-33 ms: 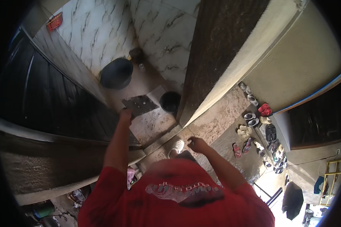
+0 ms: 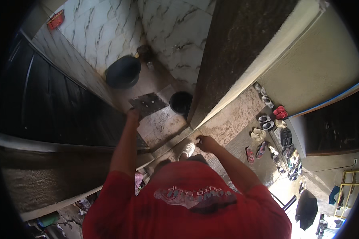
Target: The person uses a welding torch to join a metal plate to a workbench, then moves the plate to a sink area to cool it. They return to the workshop and install the plate onto the underside of a vehicle using a power drill and a yellow clamp.
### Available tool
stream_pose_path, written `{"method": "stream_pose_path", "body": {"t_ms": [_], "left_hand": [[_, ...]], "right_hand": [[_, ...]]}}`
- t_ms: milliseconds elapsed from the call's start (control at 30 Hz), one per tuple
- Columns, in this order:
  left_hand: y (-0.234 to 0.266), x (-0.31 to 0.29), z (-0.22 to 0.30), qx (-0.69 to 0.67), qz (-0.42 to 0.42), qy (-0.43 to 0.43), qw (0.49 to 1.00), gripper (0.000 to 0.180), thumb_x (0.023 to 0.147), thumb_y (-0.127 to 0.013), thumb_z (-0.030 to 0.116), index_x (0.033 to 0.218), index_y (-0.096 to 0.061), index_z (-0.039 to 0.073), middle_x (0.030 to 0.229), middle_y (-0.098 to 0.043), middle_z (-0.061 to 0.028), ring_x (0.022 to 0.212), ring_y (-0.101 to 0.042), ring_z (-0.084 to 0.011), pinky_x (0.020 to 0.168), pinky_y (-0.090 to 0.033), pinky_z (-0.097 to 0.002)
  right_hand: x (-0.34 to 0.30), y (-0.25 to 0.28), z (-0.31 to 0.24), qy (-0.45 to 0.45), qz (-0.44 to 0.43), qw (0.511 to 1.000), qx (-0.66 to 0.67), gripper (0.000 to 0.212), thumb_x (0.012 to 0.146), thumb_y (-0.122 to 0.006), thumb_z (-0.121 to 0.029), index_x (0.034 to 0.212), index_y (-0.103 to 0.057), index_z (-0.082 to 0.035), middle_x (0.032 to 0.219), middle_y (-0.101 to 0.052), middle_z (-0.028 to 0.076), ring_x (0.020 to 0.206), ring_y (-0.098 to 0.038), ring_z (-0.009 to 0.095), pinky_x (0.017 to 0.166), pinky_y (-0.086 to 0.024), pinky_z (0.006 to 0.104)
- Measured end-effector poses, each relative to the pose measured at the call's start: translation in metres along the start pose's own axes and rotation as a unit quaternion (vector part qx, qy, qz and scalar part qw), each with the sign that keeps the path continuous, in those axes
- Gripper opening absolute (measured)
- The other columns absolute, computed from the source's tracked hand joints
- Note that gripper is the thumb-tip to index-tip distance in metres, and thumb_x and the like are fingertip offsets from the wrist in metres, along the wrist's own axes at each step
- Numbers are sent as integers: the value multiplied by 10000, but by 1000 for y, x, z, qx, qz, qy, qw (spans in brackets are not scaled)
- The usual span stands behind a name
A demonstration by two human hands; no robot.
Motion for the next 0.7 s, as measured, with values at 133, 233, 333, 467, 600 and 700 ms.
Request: {"method": "stream_pose_path", "body": {"t_ms": [133,233,333,467,600,700], "left_hand": [[-64,43,20,-77,-61,-5,995,230,1003,-672,152,1217,-658,68,1129,-677,-99,1025,-649,-256,887,-524,-448],[-100,61,45,-78,-65,51,994,215,1025,-635,155,1230,-630,87,1128,-667,-74,1031,-654,-244,895,-556,-446],[-115,104,60,-103,-65,79,989,168,1046,-611,154,1206,-628,105,1162,-663,-54,1066,-647,-221,910,-570,-440],[-158,190,56,-114,-119,111,980,203,1052,-618,184,1246,-642,131,1193,-670,-22,1083,-641,-197,963,-538,-450],[-195,261,26,-126,-102,196,967,222,1048,-624,186,1268,-651,164,1236,-673,-14,1099,-637,-190,976,-522,-464],[-246,289,45,-134,-123,181,966,268,1045,-621,172,1312,-626,148,1249,-670,-17,1123,-633,-193,982,-519,-467]], "right_hand": [[104,81,-77,39,-20,998,-43,479,926,-677,-306,1331,-653,-50,1181,-741,220,1124,-704,405,987,-555,485],[186,125,-104,20,1,1000,-15,449,915,-677,-315,1287,-686,-65,1180,-741,214,1134,-694,415,996,-551,491],[260,157,-135,-7,25,999,-40,419,886,-659,-271,1238,-719,-52,1232,-725,226,1160,-687,414,1003,-552,486],[370,170,-103,-72,43,995,-48,454,939,-661,-371,1210,-714,-11,1226,-713,250,1145,-679,434,993,-548,495],[439,206,-78,-161,17,985,-54,479,963,-667,-427,1161,-745,2,1224,-715,266,1174,-679,415,1013,-536,482],[493,252,-50,-220,35,974,-47,588,981,-649,-489,1198,-730,51,1251,-703,293,1215,-663,435,1045,-521,493]]}}
Point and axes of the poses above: each hand's wrist, its own x-axis towards the middle knuckle, its own y-axis out of the back of the hand, z = x × y, the point moved 9 cm from there along x, towards the middle knuckle
